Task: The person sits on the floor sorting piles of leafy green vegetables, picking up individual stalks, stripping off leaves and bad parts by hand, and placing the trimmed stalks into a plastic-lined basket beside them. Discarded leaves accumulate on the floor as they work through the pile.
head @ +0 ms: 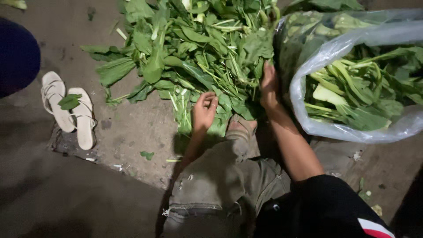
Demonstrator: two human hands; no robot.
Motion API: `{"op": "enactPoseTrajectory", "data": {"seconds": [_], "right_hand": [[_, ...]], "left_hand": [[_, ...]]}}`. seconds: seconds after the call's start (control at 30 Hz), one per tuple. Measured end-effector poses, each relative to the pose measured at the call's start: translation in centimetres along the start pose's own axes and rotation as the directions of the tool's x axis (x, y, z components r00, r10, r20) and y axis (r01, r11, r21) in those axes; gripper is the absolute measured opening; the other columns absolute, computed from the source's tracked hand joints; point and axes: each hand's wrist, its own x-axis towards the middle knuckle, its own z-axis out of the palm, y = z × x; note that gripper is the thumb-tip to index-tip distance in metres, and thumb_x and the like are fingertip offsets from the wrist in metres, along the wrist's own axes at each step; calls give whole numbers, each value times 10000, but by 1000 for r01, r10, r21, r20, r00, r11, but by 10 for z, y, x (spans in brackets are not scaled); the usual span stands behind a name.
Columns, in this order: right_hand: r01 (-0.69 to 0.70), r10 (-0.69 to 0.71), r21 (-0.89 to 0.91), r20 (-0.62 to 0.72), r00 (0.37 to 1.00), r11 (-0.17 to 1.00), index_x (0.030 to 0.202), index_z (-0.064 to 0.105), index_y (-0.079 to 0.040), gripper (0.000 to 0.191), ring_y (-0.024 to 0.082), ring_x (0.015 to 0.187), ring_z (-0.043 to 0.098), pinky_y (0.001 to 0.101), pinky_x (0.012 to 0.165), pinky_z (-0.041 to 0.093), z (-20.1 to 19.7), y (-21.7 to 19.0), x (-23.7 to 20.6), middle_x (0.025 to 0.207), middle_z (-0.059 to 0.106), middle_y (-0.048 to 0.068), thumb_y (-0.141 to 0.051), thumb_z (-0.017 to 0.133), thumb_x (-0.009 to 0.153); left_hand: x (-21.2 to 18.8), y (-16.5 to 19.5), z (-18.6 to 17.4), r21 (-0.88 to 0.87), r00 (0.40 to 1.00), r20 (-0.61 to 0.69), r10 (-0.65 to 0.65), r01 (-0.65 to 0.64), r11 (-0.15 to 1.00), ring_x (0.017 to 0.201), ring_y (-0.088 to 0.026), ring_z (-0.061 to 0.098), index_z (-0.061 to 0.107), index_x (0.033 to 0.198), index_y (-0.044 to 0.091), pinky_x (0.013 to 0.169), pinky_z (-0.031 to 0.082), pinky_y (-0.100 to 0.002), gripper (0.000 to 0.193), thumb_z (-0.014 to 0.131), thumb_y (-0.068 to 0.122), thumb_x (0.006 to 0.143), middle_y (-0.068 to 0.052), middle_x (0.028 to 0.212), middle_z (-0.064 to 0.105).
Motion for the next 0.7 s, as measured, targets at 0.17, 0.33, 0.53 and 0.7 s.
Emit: {"op": "enactPoseTrajectory", "data": {"seconds": [0.17,0.33,0.53,0.7], "right_hand": [[271,-252,-275,106,962,922,1532,412,31,643,371,1420,417,415,1185,284,-26,10,-42,1543,460,232,-319,623,1036],[397,-332,-306,244,911,865,1567,343,-8,653,369,1462,439,417,1218,325,-54,9,-101,1568,449,232,-221,607,1010],[388,-273,-513,288,918,765,1417,529,-43,455,405,1324,550,445,1129,425,-69,10,-101,1391,584,240,-231,632,1016],[411,-191,-722,371,909,557,1265,632,-57,364,433,1178,593,495,1032,464,-74,20,-96,1259,654,219,-296,671,993]], "left_hand": [[5,30,12,416,928,12,371,-342,843,914,-209,710,687,1209,96,770,568,-310,237,680,172,985,-106,1099,749],[55,28,14,448,934,-258,246,-110,887,746,-239,672,635,1154,54,676,523,-359,327,739,295,959,-108,994,724],[99,18,-5,-127,978,-205,-38,12,992,773,-197,607,663,1097,37,658,465,-339,342,795,310,940,-82,940,717],[47,16,-43,-804,957,-134,-255,45,593,854,-183,695,641,1013,126,795,598,-344,193,655,249,864,-35,896,708]]}}
